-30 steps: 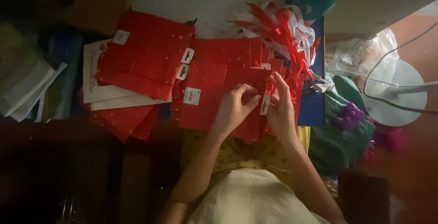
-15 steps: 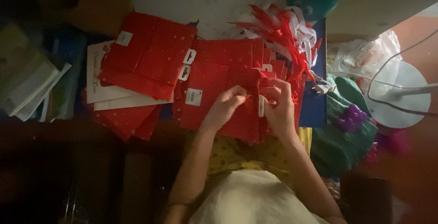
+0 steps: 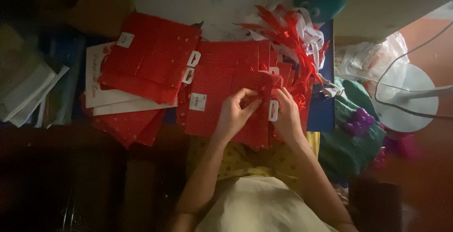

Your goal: The person sits at a table with a stack of red Valentine's gift bags and ribbon handles. They pick up one bag at a time, thread the ribbon ends through the punched holes on the bag, and set the finished bag on the pile, repeating the process for several bags.

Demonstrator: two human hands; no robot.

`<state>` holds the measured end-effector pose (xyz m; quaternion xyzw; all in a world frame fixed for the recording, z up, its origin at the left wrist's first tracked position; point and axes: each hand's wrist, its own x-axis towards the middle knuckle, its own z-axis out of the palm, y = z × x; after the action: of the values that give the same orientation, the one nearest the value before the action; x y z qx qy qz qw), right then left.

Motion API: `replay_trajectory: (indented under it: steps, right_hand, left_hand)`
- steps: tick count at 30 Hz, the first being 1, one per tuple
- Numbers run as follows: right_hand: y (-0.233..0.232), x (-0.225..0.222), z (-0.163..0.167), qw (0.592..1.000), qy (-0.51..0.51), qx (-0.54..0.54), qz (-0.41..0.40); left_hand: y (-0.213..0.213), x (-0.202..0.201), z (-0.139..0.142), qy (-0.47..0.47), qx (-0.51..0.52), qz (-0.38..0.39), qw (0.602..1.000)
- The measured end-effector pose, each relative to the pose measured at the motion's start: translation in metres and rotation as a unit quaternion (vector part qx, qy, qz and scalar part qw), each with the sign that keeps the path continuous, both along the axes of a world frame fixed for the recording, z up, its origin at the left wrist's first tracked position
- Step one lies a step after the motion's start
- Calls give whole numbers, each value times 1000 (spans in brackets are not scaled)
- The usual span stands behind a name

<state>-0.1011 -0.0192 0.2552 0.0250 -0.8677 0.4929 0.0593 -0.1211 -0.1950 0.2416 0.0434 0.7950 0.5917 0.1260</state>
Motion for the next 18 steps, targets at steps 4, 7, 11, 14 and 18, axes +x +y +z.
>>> replay_trajectory:
  steps: [4,7,11,14,18]
  right_hand:
    - [0,1,0,999,33,-5,14]
    - [4,2,-2,994,-1,-100,54]
    - [11,5,-5,982,-35,-166,79]
    - [13,8,-9,941,-152,-299,54]
    - [13,8,-14,950,-119,-286,39]
  left_hand:
    - [1,4,-1,203,73,20,976]
    - [-1,3,-2,174,148,31,973]
    - [-8,3,1,32,314,45,948]
    - [-11,4,0,-110,470,71,873]
    - [0,7,-11,-11,499,15,867]
